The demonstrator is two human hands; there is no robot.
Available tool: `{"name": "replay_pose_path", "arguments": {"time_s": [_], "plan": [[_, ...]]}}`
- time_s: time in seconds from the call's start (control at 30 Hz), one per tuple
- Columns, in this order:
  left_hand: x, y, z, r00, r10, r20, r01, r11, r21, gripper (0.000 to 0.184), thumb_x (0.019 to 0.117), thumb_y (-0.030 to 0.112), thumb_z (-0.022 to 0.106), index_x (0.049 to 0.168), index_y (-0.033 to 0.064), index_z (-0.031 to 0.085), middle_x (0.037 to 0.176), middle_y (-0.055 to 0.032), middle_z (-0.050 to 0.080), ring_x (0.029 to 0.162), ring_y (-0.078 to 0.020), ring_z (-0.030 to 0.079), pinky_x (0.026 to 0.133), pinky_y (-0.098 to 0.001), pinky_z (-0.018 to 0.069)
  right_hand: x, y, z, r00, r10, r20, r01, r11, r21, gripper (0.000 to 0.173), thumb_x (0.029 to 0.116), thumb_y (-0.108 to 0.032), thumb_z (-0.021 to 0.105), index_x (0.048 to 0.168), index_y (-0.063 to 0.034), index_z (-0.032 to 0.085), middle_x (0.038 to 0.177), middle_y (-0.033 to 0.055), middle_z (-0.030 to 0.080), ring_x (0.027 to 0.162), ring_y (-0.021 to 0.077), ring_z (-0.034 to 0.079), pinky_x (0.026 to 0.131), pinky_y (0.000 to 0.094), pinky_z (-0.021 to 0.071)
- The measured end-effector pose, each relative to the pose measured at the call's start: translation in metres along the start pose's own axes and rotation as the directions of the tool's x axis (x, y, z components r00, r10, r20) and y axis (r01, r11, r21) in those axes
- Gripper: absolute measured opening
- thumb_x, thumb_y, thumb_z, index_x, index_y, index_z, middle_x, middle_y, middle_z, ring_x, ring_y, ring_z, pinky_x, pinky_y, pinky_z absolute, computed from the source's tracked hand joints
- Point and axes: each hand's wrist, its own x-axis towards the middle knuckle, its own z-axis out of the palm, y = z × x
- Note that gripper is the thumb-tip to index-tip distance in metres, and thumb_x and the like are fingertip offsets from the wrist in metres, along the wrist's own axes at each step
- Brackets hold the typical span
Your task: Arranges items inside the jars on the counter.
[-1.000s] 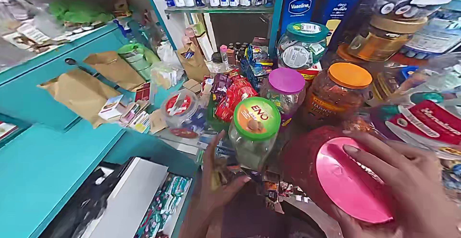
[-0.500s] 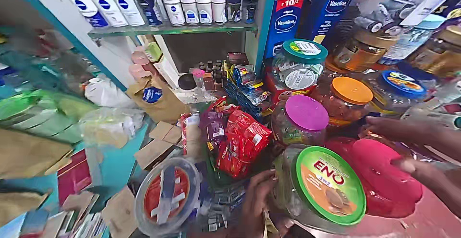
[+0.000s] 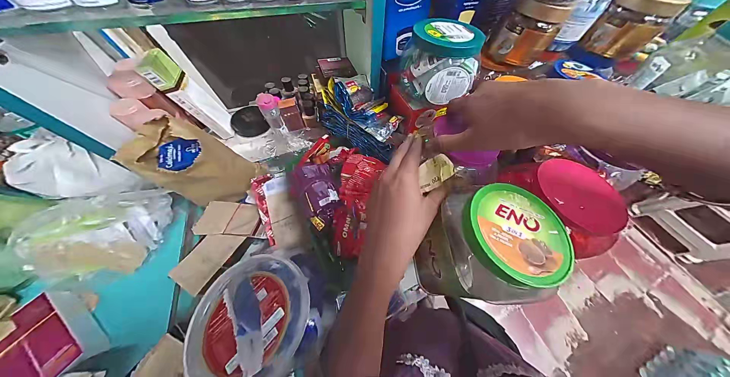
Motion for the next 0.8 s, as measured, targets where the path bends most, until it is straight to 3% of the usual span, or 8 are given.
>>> {"name": "replay_pose_path", "arguments": {"time_s": [0.17, 0.3, 0.4, 0.47, 0.57, 0.63, 0.7, 0.8], "plan": [[0.001, 0.003, -0.001, 0.999, -0.021, 0.043, 0.021, 1.000, 0.016, 0.071, 0.0912, 0.040, 0.075, 0.151, 0.0101, 0.050, 0.152, -0.0081, 0.052, 0.124, -0.0278, 0.063, 0.098, -0.0526, 0.0521, -0.008, 0.010, -0.002, 0.951, -0.304, -0.050, 0.302, 0.952, -0.039, 0.061, 0.0912, -0.039, 0.077, 0.144, -0.0180, 0.056, 0.111, 0.0122, 0.069, 0.103, 0.0296, 0.066, 0.085, 0.0521, 0.0523], [0.001, 0.004, 0.001, 0.999, -0.022, 0.025, 0.021, 1.000, 0.023, 0.073, 0.0899, 0.047, 0.075, 0.149, 0.0108, 0.051, 0.151, -0.0087, 0.054, 0.121, -0.0282, 0.064, 0.095, -0.0536, 0.0533, -0.001, 0.029, 0.001, 0.815, -0.579, -0.026, 0.579, 0.815, -0.003, 0.077, 0.0775, -0.014, 0.090, 0.146, -0.0156, 0.054, 0.149, 0.0121, 0.053, 0.132, 0.0308, 0.055, 0.106, 0.0504, 0.0466], [0.002, 0.003, 0.004, 1.000, -0.004, 0.010, 0.004, 1.000, 0.009, 0.074, 0.0886, 0.046, 0.076, 0.149, 0.0111, 0.052, 0.148, -0.0079, 0.056, 0.117, -0.0274, 0.066, 0.092, -0.0530, 0.0549, -0.004, 0.036, 0.008, 0.830, -0.514, -0.214, 0.538, 0.840, 0.071, 0.063, 0.0827, -0.033, 0.086, 0.138, -0.0158, 0.060, 0.119, 0.0093, 0.070, 0.105, 0.0268, 0.067, 0.089, 0.0503, 0.0543], [0.001, 0.003, 0.004, 1.000, -0.013, 0.002, 0.013, 1.000, 0.017, 0.074, 0.0882, 0.044, 0.078, 0.150, 0.0120, 0.052, 0.148, -0.0067, 0.056, 0.116, -0.0264, 0.067, 0.090, -0.0522, 0.0560, 0.001, 0.035, 0.017, 0.875, -0.359, -0.324, 0.368, 0.929, -0.035, 0.064, 0.0897, -0.049, 0.075, 0.134, -0.0060, 0.060, 0.101, 0.0186, 0.071, 0.092, 0.0398, 0.069, 0.079, 0.0598, 0.0546], [-0.001, 0.002, 0.001, 1.000, -0.015, -0.003, 0.015, 1.000, 0.021, 0.073, 0.0879, 0.044, 0.078, 0.148, 0.0113, 0.053, 0.148, -0.0053, 0.056, 0.113, -0.0229, 0.068, 0.087, -0.0480, 0.0576, 0.022, 0.049, 0.039, 0.813, -0.431, -0.392, 0.382, 0.902, -0.201, 0.069, 0.1006, -0.069, 0.036, 0.108, -0.0073, 0.065, 0.073, 0.0126, 0.062, 0.067, 0.0355, 0.067, 0.055, 0.0565, 0.0530], [-0.002, 0.003, 0.001, 1.000, -0.002, -0.007, 0.002, 1.000, 0.003, 0.075, 0.0875, 0.045, 0.078, 0.148, 0.0078, 0.053, 0.148, -0.0072, 0.057, 0.111, -0.0232, 0.068, 0.085, -0.0473, 0.0579, 0.031, 0.060, 0.041, 0.696, -0.581, -0.422, 0.588, 0.799, -0.130, 0.058, 0.1032, -0.056, 0.040, 0.114, -0.0060, 0.066, 0.086, 0.0173, 0.063, 0.074, 0.0381, 0.066, 0.056, 0.0579, 0.0507], [-0.002, 0.005, 0.001, 1.000, -0.018, 0.010, 0.018, 1.000, 0.001, 0.077, 0.0880, 0.046, 0.077, 0.149, 0.0079, 0.051, 0.150, -0.0065, 0.055, 0.112, -0.0226, 0.068, 0.086, -0.0464, 0.0580, 0.028, 0.064, 0.031, 0.729, -0.613, -0.305, 0.642, 0.767, -0.008, 0.061, 0.1022, -0.060, 0.042, 0.135, -0.0109, 0.057, 0.119, 0.0200, 0.059, 0.101, 0.0365, 0.063, 0.073, 0.0576, 0.0525], [-0.002, 0.003, 0.002, 1.000, -0.027, 0.006, 0.027, 1.000, -0.005, 0.078, 0.0884, 0.048, 0.076, 0.151, 0.0105, 0.050, 0.152, -0.0045, 0.053, 0.113, -0.0221, 0.068, 0.085, -0.0474, 0.0576, 0.016, 0.057, 0.037, 0.787, -0.521, -0.330, 0.530, 0.845, -0.068, 0.086, 0.0936, -0.080, 0.035, 0.146, -0.0144, 0.052, 0.117, 0.0230, 0.066, 0.100, 0.0420, 0.067, 0.076, 0.0655, 0.0524]]}}
